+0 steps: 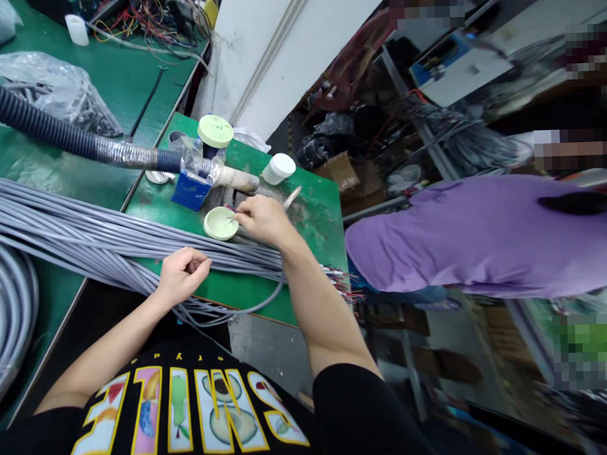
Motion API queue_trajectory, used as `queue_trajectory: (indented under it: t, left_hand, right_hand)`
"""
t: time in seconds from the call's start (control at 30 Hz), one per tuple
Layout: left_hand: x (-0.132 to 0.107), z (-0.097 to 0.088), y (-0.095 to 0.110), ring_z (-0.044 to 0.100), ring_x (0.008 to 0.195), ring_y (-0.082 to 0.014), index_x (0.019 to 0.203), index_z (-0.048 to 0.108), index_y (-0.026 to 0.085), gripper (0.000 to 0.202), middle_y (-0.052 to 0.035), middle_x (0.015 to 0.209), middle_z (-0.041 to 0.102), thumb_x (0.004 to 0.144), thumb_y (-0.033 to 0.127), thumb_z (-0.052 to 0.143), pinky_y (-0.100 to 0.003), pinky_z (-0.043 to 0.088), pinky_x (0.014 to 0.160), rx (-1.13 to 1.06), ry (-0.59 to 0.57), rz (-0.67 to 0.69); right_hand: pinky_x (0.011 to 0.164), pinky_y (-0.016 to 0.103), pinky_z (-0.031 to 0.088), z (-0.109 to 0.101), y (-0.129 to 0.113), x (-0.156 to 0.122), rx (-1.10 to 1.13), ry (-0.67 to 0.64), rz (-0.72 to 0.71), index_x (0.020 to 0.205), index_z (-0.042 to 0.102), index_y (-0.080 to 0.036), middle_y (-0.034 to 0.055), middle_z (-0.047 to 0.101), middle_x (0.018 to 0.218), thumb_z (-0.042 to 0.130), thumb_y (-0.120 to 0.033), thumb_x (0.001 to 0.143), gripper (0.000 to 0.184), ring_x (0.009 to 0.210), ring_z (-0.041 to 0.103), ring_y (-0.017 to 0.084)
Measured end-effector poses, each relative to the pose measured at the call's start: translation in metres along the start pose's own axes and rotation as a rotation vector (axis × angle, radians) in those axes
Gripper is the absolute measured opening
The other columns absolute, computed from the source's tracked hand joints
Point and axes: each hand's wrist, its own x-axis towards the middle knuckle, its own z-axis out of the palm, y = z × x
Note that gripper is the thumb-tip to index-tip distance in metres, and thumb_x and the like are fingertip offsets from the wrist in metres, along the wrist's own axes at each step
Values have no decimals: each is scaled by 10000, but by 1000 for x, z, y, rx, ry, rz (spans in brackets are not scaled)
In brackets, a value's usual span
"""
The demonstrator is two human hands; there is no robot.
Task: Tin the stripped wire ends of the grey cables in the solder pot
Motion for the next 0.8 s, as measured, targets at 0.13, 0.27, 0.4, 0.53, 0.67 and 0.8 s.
queue_trajectory:
  t: [0.13, 0.27, 0.4, 0.53, 0.67, 0.8]
  left_hand:
    - [1, 0, 1, 416, 432, -57, 612, 585, 170, 154, 56, 493, 508, 764, 182, 604, -169, 331, 442, 0, 1, 7]
    - [1, 0, 2, 416, 428, -54, 619, 588, 166, 153, 56, 492, 506, 770, 183, 608, -165, 336, 438, 8, 5, 16]
    - [1, 0, 1, 426, 432, -55, 623, 593, 166, 148, 54, 492, 508, 769, 185, 609, -164, 350, 444, 23, 7, 25]
    - [1, 0, 1, 428, 431, -58, 618, 593, 169, 158, 52, 491, 515, 773, 200, 603, -170, 355, 445, 36, 1, 14]
    - [1, -1, 1, 431, 433, -60, 615, 591, 172, 160, 54, 489, 513, 772, 201, 600, -172, 362, 454, 43, 11, 18]
    - [1, 0, 1, 439, 434, -59, 620, 594, 169, 150, 52, 491, 515, 768, 184, 608, -169, 362, 453, 36, 10, 27]
  right_hand:
    - [605, 276, 353, 6, 38, -2, 73, 51, 211, 774, 740, -161, 65, 713, 753, 523, -293, 831, 260, 703, 598, 189]
    - [650, 274, 410, 23, 62, 4, 76, 1, 407, 832, 753, -175, 75, 730, 818, 551, -304, 820, 240, 788, 642, 213]
    - [729, 281, 453, 38, 69, 11, 71, -45, 481, 874, 753, -181, 91, 739, 916, 548, -307, 830, 244, 913, 660, 233]
    - [758, 286, 468, 43, 70, 14, 75, -63, 494, 880, 753, -180, 102, 739, 933, 546, -305, 832, 247, 938, 665, 243]
    - [759, 285, 469, 45, 71, 15, 79, -73, 503, 876, 752, -171, 111, 738, 944, 544, -295, 831, 246, 953, 665, 250]
    - [750, 279, 467, 46, 72, 17, 90, -79, 507, 862, 751, -166, 107, 737, 932, 551, -290, 826, 238, 948, 664, 250]
